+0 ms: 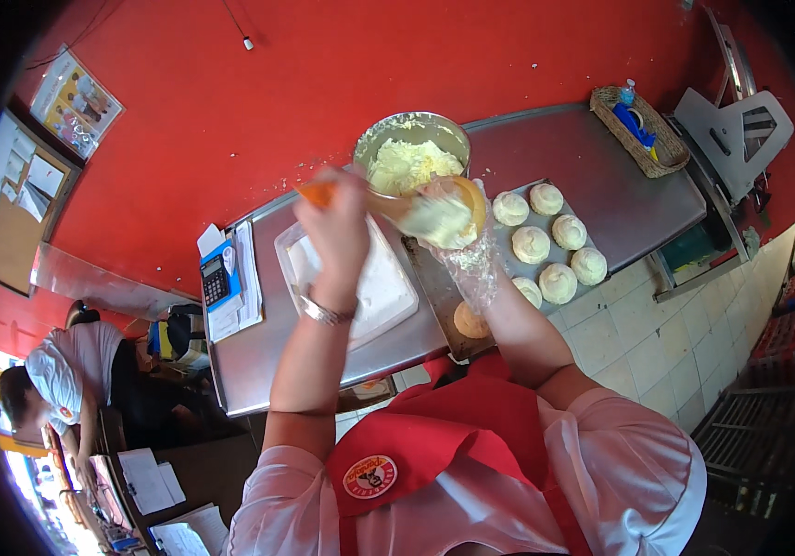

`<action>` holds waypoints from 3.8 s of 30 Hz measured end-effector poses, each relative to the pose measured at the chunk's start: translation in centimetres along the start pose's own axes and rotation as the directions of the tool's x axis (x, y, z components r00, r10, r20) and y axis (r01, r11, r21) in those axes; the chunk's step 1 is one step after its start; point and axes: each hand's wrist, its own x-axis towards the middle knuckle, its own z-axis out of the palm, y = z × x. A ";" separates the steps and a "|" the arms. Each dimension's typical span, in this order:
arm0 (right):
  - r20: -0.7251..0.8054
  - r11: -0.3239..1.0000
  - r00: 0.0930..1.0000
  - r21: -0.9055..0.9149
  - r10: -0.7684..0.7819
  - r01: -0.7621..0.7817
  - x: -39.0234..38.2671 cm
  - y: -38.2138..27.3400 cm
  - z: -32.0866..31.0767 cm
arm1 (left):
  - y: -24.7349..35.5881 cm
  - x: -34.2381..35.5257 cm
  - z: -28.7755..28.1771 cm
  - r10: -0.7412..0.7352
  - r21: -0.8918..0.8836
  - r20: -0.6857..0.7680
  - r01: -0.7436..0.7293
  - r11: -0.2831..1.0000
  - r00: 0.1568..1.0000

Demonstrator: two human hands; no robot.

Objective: The person uses a brush to apply a yellow glaze from a bowl onto dough rolls, then presses each roll into a tray of white powder before placing them on a baking sheet. They lift the baking sheet and place it into a tall metal rack before returning to glaze more rolls.

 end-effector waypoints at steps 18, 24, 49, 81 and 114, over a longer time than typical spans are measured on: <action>-0.081 0.995 0.993 0.038 -0.090 0.093 3.4 1.2 -2.4 | -1.7 2.6 -3.0 0.110 0.124 -0.121 -0.095 0.988 0.986; 0.105 0.996 0.991 -0.015 0.084 -0.083 3.6 1.6 -3.9 | 0.3 -5.6 0.9 0.625 0.253 0.436 -0.755 0.606 0.648; 0.097 0.998 0.995 0.065 -0.033 0.027 6.4 5.1 -1.7 | -1.6 -3.5 -2.6 0.680 0.264 0.506 -0.846 0.464 0.531; -0.085 0.997 0.994 0.010 0.071 -0.070 5.9 6.0 -1.4 | -0.8 -0.6 -4.7 0.622 0.280 0.435 -0.755 0.593 0.651; -0.068 0.945 0.943 0.006 0.327 -0.327 4.0 2.0 -3.2 | 0.7 8.0 1.4 -0.117 0.539 0.129 0.029 0.842 0.985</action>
